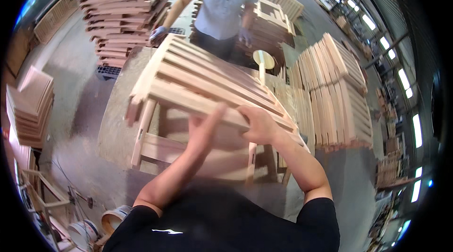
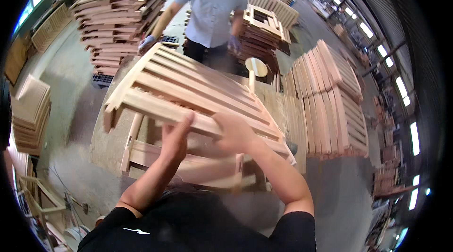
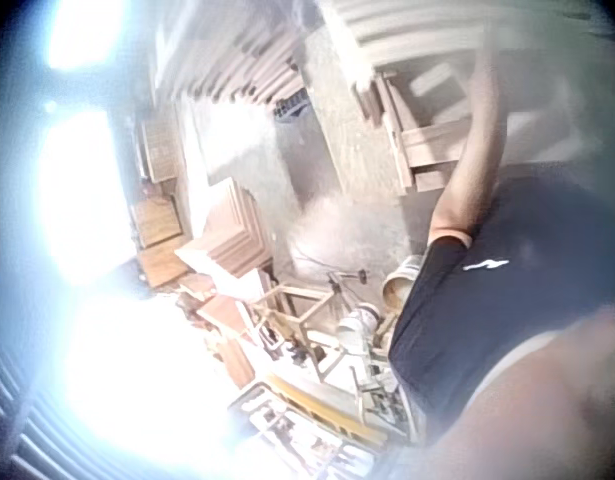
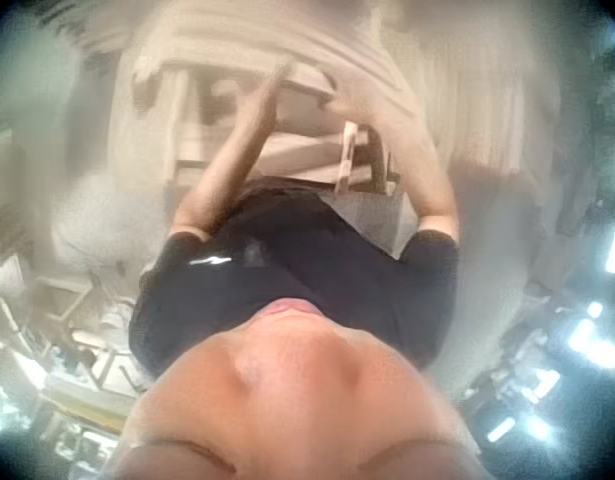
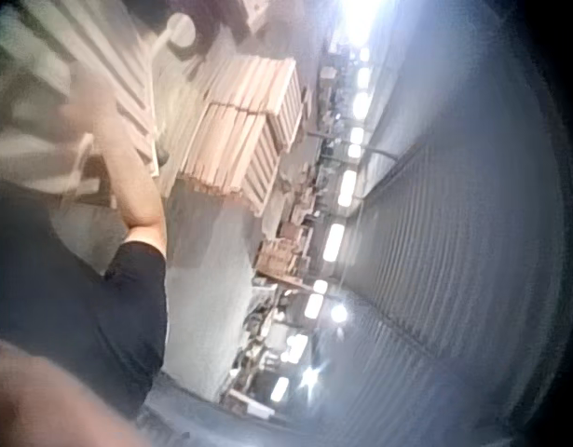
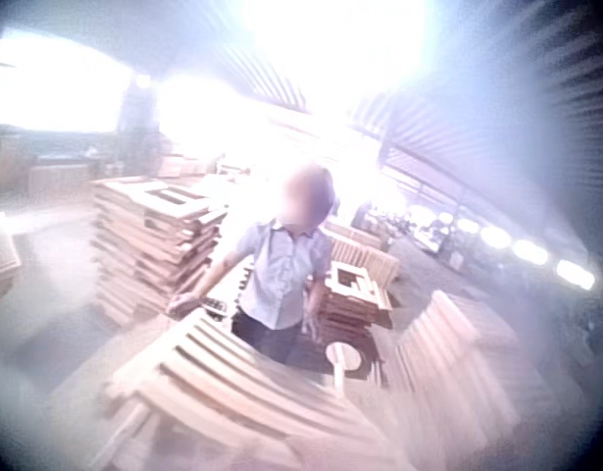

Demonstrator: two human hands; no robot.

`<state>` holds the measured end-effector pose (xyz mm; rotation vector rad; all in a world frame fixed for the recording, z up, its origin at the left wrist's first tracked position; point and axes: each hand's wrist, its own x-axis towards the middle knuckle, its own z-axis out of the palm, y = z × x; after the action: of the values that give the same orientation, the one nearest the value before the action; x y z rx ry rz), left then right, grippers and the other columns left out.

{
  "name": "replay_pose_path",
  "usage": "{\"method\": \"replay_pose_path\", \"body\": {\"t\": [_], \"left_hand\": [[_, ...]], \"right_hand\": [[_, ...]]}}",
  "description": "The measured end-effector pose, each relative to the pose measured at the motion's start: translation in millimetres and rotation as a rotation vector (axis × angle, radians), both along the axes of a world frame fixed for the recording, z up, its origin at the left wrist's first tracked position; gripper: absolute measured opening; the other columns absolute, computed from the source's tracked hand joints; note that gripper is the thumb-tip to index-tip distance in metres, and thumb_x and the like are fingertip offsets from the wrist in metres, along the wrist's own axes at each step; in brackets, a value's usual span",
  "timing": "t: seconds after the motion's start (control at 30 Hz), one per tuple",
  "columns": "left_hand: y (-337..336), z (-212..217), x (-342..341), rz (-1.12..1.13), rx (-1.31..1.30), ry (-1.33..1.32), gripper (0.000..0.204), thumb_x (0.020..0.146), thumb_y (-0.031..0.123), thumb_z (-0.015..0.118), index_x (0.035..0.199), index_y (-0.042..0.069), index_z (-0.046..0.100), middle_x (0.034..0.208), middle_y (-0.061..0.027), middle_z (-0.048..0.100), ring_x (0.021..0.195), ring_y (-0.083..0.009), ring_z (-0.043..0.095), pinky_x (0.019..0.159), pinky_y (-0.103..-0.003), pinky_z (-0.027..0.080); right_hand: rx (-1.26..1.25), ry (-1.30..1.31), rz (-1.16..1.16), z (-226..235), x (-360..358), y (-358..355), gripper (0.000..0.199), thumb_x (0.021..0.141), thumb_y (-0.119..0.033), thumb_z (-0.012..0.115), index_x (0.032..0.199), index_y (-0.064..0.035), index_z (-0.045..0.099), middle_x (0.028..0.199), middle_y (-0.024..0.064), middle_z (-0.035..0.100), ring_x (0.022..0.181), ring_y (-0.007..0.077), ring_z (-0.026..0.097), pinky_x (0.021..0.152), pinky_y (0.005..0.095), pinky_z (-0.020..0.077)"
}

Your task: The person assembles a wooden chair by inserting slats into the frame, tapping them into place with a mallet, and applying a finish with a brush. The chair is repeatedly lifted, rotated, and repositioned on a workbench during the process.

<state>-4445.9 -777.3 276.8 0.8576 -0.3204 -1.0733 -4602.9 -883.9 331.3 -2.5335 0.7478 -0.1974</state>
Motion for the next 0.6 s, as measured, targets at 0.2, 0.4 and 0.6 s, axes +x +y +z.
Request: {"method": "replay_pose_path", "body": {"t": [0.2, 0.4, 0.6], "left_hand": [[28.5, 10.8, -58.2, 0.209, 0.045, -0.141, 0.074, 0.092, 0.011, 0.07, 0.151, -0.004, 0.028, 0.123, -0.0099, 0.054, 0.106, -0.0148, 0.054, 0.091, -0.03, 0.046], [34.9, 13.6, -104.9, 0.247, -0.09, -0.292, 0.082, 0.089, 0.006, 0.062, 0.154, -0.011, 0.016, 0.12, -0.0185, 0.062, 0.113, -0.0239, 0.057, 0.104, -0.038, 0.041], [15.3, 26.0, -132.3, 0.192, -0.188, -0.328, 0.083, 0.084, 0.001, 0.054, 0.153, -0.013, 0.011, 0.111, -0.0186, 0.065, 0.103, -0.0244, 0.059, 0.102, -0.04, 0.042]], "right_hand": [[-0.013, 0.0, 0.049, -23.9, -50.3, 11.9, 0.048, 0.069, -0.02, 0.077, 0.112, -0.0048, 0.062, 0.104, 0.0187, 0.068, 0.1, 0.0371, 0.065, 0.088, 0.0444, 0.0522], [0.088, -0.198, 0.085, -30.1, -93.4, 22.7, 0.049, 0.072, -0.024, 0.081, 0.113, -0.0052, 0.064, 0.101, 0.0169, 0.068, 0.098, 0.0369, 0.065, 0.087, 0.0432, 0.0519], [0.022, -0.449, -0.107, -66.9, -125.3, -63.6, 0.041, 0.093, -0.034, 0.064, 0.118, -0.0028, 0.066, 0.109, 0.0166, 0.069, 0.104, 0.0334, 0.065, 0.094, 0.0419, 0.0488]]}}
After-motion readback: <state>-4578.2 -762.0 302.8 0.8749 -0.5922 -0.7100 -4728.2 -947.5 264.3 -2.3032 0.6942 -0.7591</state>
